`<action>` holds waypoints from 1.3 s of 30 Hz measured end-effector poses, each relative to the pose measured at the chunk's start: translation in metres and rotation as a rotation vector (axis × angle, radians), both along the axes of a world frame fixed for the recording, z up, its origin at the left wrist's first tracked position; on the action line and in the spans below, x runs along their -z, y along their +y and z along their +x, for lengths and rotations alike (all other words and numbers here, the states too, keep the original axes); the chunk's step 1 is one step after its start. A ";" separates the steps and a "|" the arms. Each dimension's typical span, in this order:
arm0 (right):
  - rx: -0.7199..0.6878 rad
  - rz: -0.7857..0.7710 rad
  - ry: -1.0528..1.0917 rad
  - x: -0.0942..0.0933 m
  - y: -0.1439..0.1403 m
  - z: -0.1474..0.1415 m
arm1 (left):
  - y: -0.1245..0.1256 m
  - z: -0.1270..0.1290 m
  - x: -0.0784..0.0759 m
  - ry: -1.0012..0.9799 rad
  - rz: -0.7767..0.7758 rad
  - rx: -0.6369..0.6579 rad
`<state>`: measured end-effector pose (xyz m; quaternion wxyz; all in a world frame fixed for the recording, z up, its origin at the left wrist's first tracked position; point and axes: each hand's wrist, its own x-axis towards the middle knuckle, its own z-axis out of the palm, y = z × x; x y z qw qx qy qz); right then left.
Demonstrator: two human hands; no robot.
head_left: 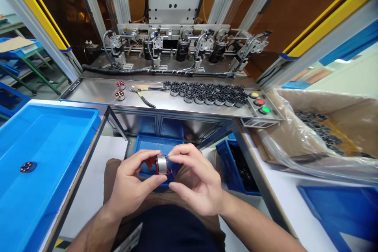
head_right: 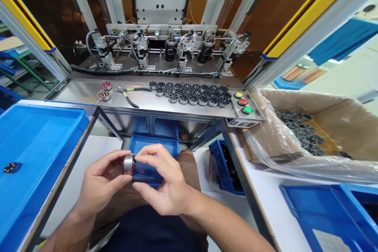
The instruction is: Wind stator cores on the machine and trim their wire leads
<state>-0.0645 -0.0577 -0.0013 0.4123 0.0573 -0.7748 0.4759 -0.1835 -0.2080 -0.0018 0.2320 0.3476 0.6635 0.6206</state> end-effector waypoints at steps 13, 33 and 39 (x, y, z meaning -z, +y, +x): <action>0.011 -0.379 -0.200 -0.013 -0.006 0.005 | 0.007 0.006 0.005 -0.091 0.194 0.149; -0.311 0.524 -0.448 -0.058 0.052 -0.005 | -0.022 -0.011 -0.013 0.741 0.117 0.240; 0.020 0.610 -0.580 -0.058 0.096 -0.111 | -0.039 -0.014 -0.005 0.454 0.123 0.029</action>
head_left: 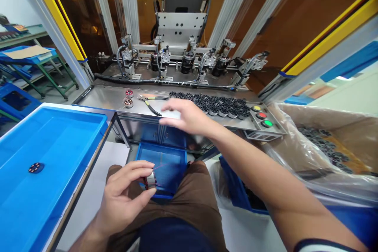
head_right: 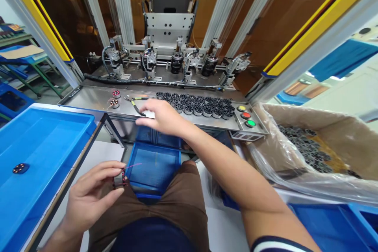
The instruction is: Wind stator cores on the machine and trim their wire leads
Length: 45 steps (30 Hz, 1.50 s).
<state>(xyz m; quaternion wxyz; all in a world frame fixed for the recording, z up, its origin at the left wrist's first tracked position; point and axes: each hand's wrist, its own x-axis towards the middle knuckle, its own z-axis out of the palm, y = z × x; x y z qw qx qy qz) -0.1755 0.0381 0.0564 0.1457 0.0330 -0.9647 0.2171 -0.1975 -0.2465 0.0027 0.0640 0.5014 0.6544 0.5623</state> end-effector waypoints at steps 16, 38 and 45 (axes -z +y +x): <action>0.272 -0.015 -0.130 0.046 0.025 -0.091 | -0.002 -0.003 0.016 -0.609 0.173 -0.203; -0.041 -1.823 -0.302 0.140 -0.125 0.185 | 0.037 0.002 0.016 -0.754 0.132 -0.078; -0.035 -0.859 0.073 0.117 -0.120 0.162 | 0.037 0.011 0.009 -0.744 0.125 -0.051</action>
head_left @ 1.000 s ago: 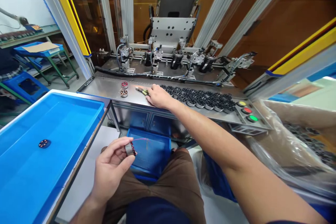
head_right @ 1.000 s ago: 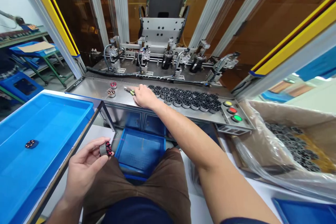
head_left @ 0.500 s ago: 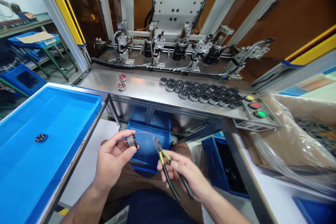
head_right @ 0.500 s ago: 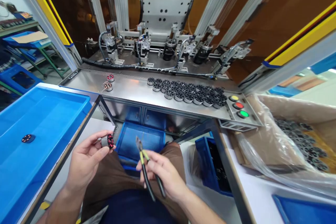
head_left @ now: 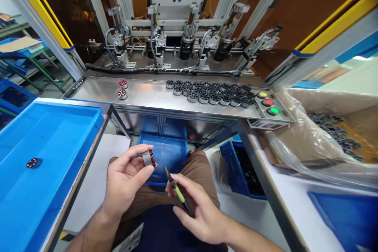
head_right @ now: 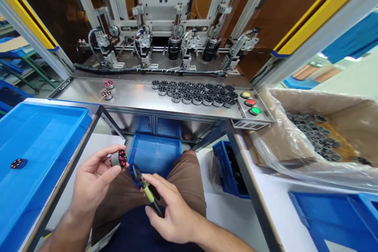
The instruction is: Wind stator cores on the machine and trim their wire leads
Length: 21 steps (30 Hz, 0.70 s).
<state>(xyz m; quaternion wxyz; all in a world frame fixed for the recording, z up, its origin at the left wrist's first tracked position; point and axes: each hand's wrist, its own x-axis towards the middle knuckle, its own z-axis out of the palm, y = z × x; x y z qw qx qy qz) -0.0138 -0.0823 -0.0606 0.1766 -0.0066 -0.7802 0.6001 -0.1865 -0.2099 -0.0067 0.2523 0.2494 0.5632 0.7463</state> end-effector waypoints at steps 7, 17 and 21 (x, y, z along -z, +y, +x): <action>-0.012 0.084 0.126 -0.014 -0.001 -0.024 | -0.008 0.003 -0.003 0.066 -0.015 -0.039; 0.048 0.165 0.148 -0.012 -0.001 -0.023 | -0.005 0.003 0.000 0.081 -0.030 -0.010; 0.096 0.252 0.121 -0.008 -0.001 -0.020 | -0.007 0.002 0.001 0.091 -0.042 -0.022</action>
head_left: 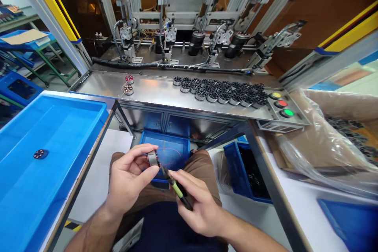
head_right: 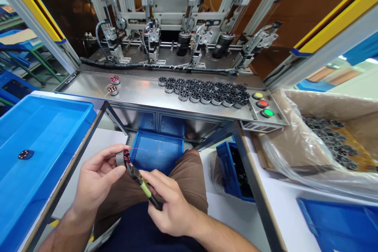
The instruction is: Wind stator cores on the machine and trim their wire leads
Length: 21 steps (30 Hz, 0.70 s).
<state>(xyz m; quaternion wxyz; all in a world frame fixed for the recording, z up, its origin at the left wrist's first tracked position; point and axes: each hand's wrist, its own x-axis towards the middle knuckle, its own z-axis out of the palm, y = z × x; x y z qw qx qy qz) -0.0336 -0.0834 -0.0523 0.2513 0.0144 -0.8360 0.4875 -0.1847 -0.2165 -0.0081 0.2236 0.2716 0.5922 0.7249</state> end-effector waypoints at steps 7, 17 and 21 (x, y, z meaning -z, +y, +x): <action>0.006 -0.024 -0.007 0.006 0.000 0.002 | -0.002 0.001 0.002 0.005 0.040 0.019; -0.092 -0.108 0.036 0.005 0.000 -0.003 | -0.005 0.007 0.002 0.132 0.034 -0.041; -0.103 -0.116 0.058 0.002 0.001 -0.006 | -0.005 0.008 -0.002 0.189 0.015 -0.013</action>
